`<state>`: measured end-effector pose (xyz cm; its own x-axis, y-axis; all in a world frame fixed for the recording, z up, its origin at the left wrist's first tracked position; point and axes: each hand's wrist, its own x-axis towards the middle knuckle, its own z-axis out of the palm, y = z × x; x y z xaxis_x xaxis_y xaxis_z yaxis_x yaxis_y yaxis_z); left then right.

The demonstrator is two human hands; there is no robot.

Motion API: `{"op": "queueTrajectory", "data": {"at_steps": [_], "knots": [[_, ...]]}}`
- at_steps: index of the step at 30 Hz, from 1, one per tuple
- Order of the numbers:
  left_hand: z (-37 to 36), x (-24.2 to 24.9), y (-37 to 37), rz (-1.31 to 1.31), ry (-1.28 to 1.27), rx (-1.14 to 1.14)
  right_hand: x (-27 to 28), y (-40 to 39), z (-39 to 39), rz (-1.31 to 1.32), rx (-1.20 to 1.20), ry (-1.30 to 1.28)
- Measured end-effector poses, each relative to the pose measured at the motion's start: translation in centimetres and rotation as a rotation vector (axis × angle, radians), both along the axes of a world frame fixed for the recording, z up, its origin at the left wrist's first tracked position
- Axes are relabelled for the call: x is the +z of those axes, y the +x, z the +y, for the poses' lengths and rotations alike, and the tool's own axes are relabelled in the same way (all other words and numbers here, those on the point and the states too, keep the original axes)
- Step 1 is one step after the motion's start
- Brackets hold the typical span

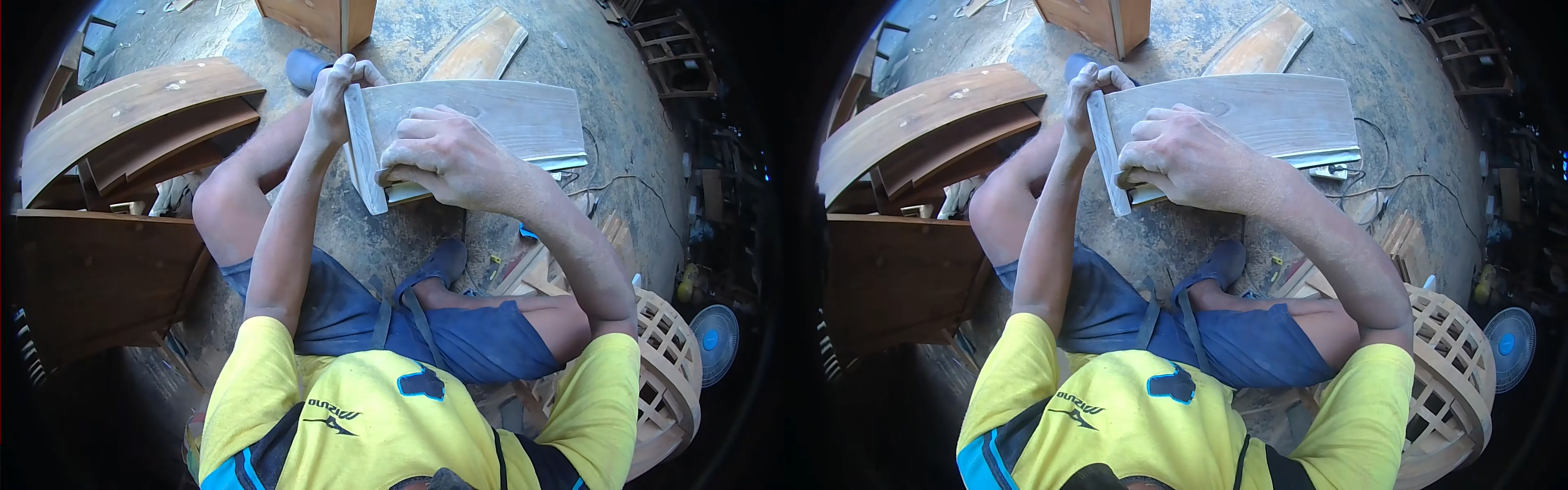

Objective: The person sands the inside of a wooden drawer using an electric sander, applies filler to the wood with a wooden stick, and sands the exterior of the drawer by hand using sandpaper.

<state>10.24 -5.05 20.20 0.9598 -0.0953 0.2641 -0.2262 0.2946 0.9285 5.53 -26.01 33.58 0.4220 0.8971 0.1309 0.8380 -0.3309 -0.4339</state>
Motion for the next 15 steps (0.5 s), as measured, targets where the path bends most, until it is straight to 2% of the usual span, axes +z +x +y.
{"op": "queueTrajectory", "data": {"at_steps": [4, 6, 10, 13, 15], "knots": [[0.1, -0.2, -0.5, 0.046, -0.047, -0.084, 2.1, 0.1, -4.8, -0.023, -0.063, -0.107], [0.2, 0.9, -0.9, 0.008, 0.046, -0.053, 2.9, 1.5, -8.3, -0.091, -0.142, -0.205], [0.0, 0.2, -0.4, 0.048, -0.027, -0.051, 4.1, 2.4, -12.9, -0.199, -0.296, -0.375], [-0.3, -0.5, 0.0, 0.087, -0.127, -0.024, 2.5, 1.4, -9.8, -0.057, -0.248, -0.199], [-0.6, -0.8, -0.2, 0.096, -0.144, -0.003, 0.9, -0.1, -4.5, -0.096, -0.118, 0.003]]}}
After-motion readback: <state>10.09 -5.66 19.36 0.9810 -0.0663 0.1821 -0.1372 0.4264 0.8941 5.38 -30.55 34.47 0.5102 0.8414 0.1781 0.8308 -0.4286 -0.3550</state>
